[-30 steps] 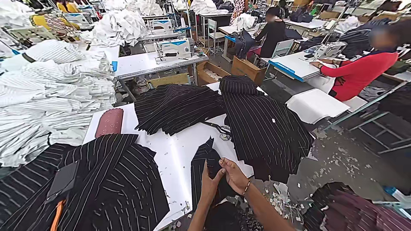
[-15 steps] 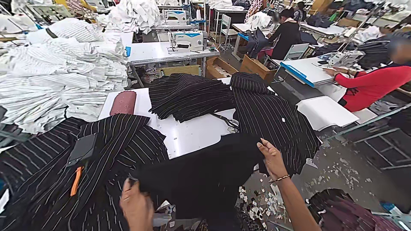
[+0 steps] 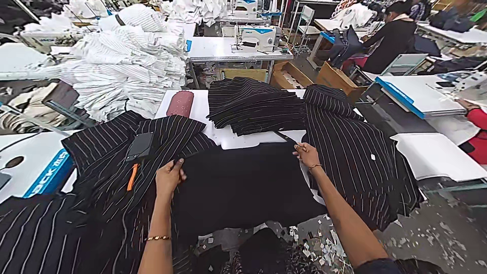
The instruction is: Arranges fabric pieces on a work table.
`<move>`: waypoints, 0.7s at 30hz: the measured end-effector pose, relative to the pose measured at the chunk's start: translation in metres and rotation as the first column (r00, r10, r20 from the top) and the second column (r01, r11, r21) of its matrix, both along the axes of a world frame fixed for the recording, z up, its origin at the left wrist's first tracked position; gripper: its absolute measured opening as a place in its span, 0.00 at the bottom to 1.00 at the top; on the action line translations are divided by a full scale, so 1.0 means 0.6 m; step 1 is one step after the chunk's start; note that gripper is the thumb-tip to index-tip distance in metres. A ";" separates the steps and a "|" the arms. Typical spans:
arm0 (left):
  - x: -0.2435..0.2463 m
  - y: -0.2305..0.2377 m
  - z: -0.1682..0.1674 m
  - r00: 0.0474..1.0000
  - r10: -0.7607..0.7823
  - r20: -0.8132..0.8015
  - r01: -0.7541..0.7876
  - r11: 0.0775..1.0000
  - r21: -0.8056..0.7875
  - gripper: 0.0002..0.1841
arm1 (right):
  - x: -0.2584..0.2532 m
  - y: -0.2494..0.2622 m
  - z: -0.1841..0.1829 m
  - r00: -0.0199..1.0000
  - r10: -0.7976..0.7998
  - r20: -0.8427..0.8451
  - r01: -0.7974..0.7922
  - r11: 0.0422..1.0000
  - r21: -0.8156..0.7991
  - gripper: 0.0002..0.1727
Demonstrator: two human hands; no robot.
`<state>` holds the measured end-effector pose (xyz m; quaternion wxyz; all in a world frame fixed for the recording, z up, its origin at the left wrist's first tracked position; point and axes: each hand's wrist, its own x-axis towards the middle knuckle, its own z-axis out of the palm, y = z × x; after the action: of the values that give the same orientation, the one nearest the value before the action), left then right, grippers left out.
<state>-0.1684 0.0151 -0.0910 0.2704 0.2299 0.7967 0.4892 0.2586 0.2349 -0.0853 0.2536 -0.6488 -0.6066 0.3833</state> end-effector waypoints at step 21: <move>0.240 -0.122 -0.033 0.514 -0.842 -0.161 0.588 0.483 -0.649 0.29 | -0.051 -0.249 0.016 0.620 0.707 0.339 -0.612 0.707 -0.356 0.22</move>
<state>-0.0245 -0.0583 -0.1107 0.3079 0.5779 0.7556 0.0199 0.2283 0.0858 -0.0759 -0.1223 -0.4715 -0.8009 0.3482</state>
